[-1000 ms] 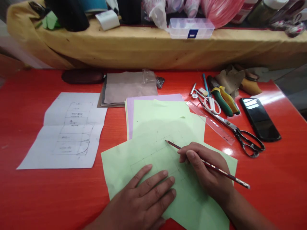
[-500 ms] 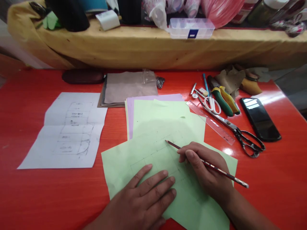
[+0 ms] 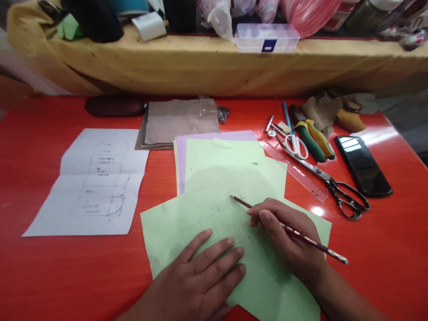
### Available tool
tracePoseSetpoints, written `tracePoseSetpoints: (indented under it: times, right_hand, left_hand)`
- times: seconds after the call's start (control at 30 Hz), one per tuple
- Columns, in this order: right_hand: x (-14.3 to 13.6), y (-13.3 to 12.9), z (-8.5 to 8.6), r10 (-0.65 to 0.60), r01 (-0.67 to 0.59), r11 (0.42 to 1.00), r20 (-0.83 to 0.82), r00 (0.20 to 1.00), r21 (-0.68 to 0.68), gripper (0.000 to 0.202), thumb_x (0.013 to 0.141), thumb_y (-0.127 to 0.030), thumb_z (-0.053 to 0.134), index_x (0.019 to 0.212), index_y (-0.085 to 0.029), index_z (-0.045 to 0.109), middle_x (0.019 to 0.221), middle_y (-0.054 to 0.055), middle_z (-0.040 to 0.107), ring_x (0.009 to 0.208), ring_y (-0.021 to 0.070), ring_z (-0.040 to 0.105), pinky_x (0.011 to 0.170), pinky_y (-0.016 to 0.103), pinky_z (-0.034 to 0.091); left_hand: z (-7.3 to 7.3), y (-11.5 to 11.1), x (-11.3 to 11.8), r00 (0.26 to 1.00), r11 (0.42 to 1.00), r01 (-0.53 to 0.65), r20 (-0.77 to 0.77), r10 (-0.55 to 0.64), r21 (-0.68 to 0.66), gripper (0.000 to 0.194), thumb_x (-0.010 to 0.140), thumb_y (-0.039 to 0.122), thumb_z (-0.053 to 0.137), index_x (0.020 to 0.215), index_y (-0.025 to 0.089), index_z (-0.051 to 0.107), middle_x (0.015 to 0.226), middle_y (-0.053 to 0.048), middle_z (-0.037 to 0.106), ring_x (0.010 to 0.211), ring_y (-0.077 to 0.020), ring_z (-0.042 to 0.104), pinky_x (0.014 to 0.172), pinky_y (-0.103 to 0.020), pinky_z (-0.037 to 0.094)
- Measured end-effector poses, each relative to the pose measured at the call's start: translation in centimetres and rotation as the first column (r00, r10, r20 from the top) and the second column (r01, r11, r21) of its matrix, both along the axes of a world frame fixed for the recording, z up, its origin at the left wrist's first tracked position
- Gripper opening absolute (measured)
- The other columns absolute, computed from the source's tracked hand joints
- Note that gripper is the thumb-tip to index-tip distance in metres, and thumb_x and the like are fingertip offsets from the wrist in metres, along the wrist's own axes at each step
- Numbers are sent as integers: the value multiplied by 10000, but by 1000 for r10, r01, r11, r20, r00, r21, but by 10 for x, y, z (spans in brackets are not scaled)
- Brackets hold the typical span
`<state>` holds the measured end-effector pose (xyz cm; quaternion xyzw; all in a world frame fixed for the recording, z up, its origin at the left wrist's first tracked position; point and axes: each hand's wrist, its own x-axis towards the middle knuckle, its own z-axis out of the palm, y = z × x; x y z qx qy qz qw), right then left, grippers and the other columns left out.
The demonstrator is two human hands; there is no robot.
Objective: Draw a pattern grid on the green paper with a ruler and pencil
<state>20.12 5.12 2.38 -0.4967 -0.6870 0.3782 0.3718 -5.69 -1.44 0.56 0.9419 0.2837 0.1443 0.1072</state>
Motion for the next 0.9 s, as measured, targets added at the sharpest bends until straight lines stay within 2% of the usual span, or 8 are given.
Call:
tracePoseSetpoints:
  times: [0.17,0.47,0.73,0.9]
  right_hand:
    - [0,0,0,-3,3,1000,14,1000,1,223,1111,-297,604,1006,-241,792,791,-13,772,710,141,732,627,250,553]
    - [1,-3,-3,-97,97,995,16,995,-7,246,1115,-342,607,1022,-242,812,797,18,789,704,175,742,642,284,601]
    - [0,0,-2,-72,72,997,21,997,-5,223,1113,-325,611,1024,-256,804,807,-10,792,710,146,738,651,249,584]
    - [-1,1,0,-62,63,998,31,998,-14,238,1109,-337,611,1002,-245,802,804,2,794,716,158,747,648,257,582]
  left_hand:
    - [-1,0,1,1000,1000,-3,9,3,4,360,1180,365,527,1479,243,688,1647,18,601,1594,-201,460,1418,-497,65]
    - [-2,0,-1,1000,1000,8,5,-8,4,366,1165,365,558,1489,243,676,1655,16,592,1624,-202,415,1419,-497,77]
    - [-2,0,0,1000,1000,0,5,0,-2,365,1178,351,524,1490,242,679,1658,23,588,1615,-203,428,1417,-503,64]
    - [-1,1,0,1000,1000,15,0,-15,15,357,1173,356,539,1479,241,683,1649,9,599,1617,-204,428,1416,-496,77]
